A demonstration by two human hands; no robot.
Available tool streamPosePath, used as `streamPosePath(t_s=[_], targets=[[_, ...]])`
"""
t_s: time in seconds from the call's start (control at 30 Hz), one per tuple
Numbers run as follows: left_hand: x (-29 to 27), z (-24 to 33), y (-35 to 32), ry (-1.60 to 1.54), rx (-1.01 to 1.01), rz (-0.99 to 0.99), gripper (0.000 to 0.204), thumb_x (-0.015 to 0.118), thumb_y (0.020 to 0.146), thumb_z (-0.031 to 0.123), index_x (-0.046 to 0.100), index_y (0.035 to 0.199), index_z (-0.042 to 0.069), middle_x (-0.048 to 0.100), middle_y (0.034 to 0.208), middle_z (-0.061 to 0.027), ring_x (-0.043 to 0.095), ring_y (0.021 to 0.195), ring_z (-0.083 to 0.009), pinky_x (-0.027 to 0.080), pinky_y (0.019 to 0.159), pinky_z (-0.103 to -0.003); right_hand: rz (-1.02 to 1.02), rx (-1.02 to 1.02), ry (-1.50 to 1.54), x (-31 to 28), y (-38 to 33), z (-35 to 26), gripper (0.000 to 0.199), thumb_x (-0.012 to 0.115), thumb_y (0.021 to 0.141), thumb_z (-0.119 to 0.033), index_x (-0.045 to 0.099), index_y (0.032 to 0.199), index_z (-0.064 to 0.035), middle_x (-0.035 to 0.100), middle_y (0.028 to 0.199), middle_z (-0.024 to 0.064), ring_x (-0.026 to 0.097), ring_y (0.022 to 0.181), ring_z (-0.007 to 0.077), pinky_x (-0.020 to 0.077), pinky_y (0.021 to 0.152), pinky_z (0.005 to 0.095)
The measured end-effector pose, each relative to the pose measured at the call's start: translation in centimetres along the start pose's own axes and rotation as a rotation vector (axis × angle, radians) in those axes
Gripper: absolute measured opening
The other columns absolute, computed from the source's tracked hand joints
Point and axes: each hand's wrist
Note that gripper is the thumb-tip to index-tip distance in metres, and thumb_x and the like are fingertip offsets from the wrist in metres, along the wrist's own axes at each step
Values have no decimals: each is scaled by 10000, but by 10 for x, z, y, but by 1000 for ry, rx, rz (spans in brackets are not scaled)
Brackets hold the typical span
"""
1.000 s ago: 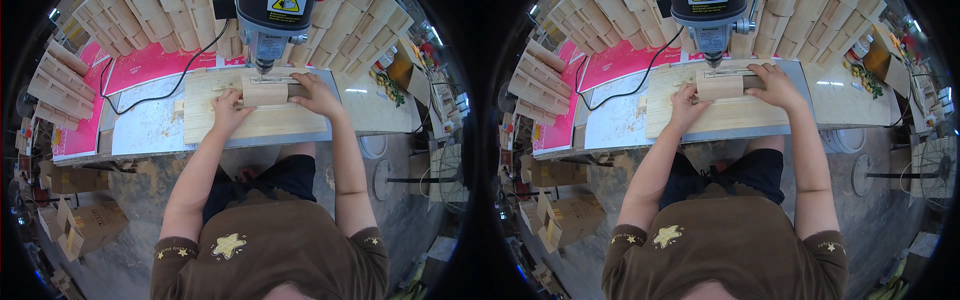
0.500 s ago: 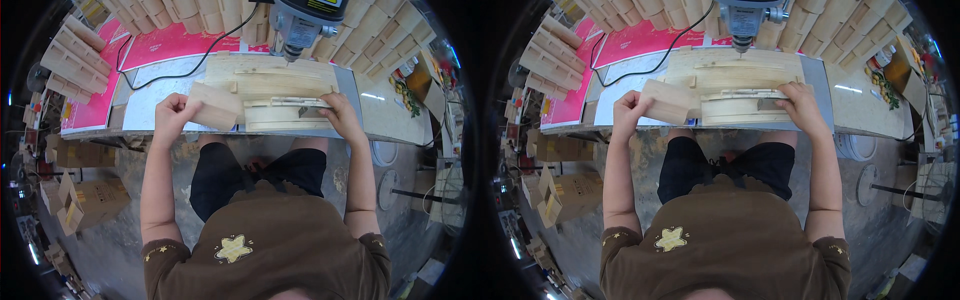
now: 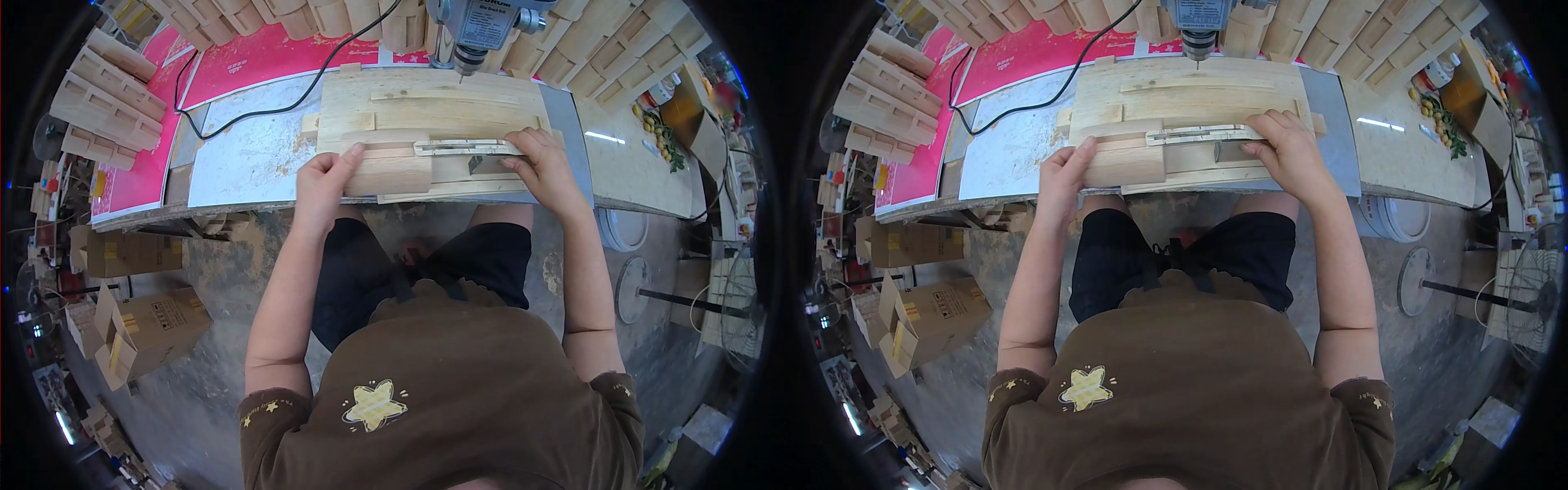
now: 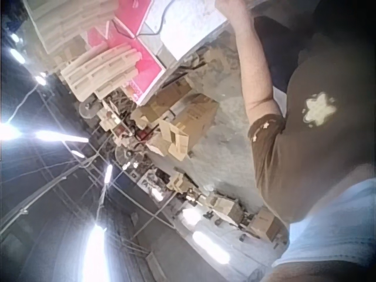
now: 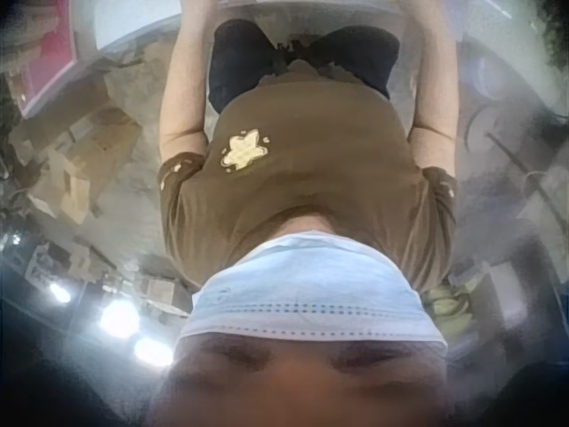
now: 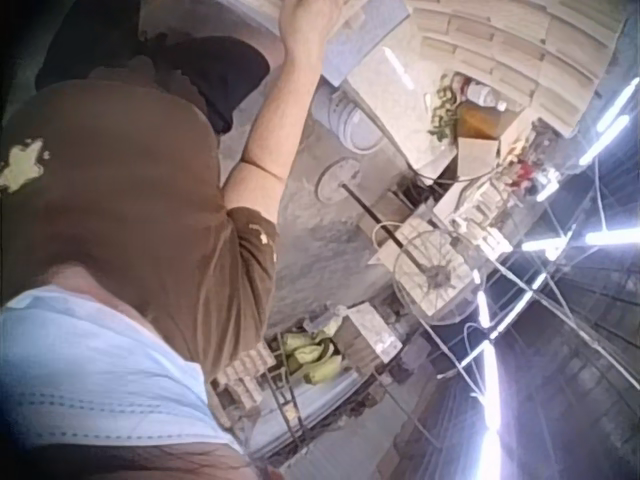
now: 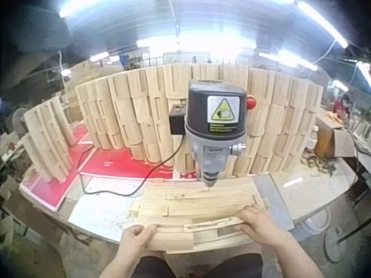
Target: Use a plunge router to create decorative or functional grooves in cylindrical wooden blocks.
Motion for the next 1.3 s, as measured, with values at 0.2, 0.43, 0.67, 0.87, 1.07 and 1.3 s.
streamPosePath(t_s=[0.2, 0.43, 0.67, 0.87, 1.07, 1.3], targets=[[37, -19, -14, 99, 215, -225, 367, 780, 734, 207, 604, 971, -11, 601, 882, -48, 561, 790, -121, 456, 704, -260, 46, 10, -24, 5, -3, 0, 282, 658, 746, -76, 571, 1010, -34, 573, 885, 123, 530, 893, 323, 420, 770, 387], [55, -31, -13, 602, 714, -171, 650, 821, 565, 122, 558, 1152, 33, 549, 998, -119, 536, 966, -304, 445, 844, -372, 185, 20, -54, 8, -4, 13, 338, 717, 684, -75, 601, 999, -35, 591, 903, 125, 540, 880, 322, 432, 758, 383], [83, -40, 37, 805, 872, 9, 674, 811, 560, 247, 576, 1184, 146, 567, 886, -21, 499, 931, -254, 318, 862, -414, 247, 65, -97, 7, 24, 51, 372, 742, 668, -83, 609, 1011, -25, 603, 921, 141, 545, 905, 338, 441, 788, 402], [74, -35, 69, 802, 881, -55, 659, 799, 589, 265, 575, 1198, 152, 558, 822, 0, 504, 885, -225, 311, 822, -393, 244, 75, -132, 17, 48, 61, 392, 727, 717, -76, 593, 1082, -27, 607, 1032, 136, 548, 1007, 309, 442, 852, 363], [47, -34, 77, 879, 838, -120, 600, 787, 621, 273, 592, 1170, 130, 550, 815, -9, 515, 849, -222, 307, 795, -379, 471, 24, 210, 0, 63, 42, 359, 667, 761, -27, 597, 1113, -53, 621, 1062, 106, 580, 999, 258, 439, 878, 319], [47, -32, 78, 879, 810, -159, 565, 779, 638, 265, 592, 1154, 130, 544, 807, -16, 518, 850, -227, 309, 790, -379, 864, -72, 414, -112, 159, 12, 256, 552, 924, -227, 608, 1083, -35, 626, 920, 49, 571, 856, 123, 443, 741, 259]])
Point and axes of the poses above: each hand's wrist, its own y-axis towards the middle knuckle, its own x-axis out of the palm, z = x × y
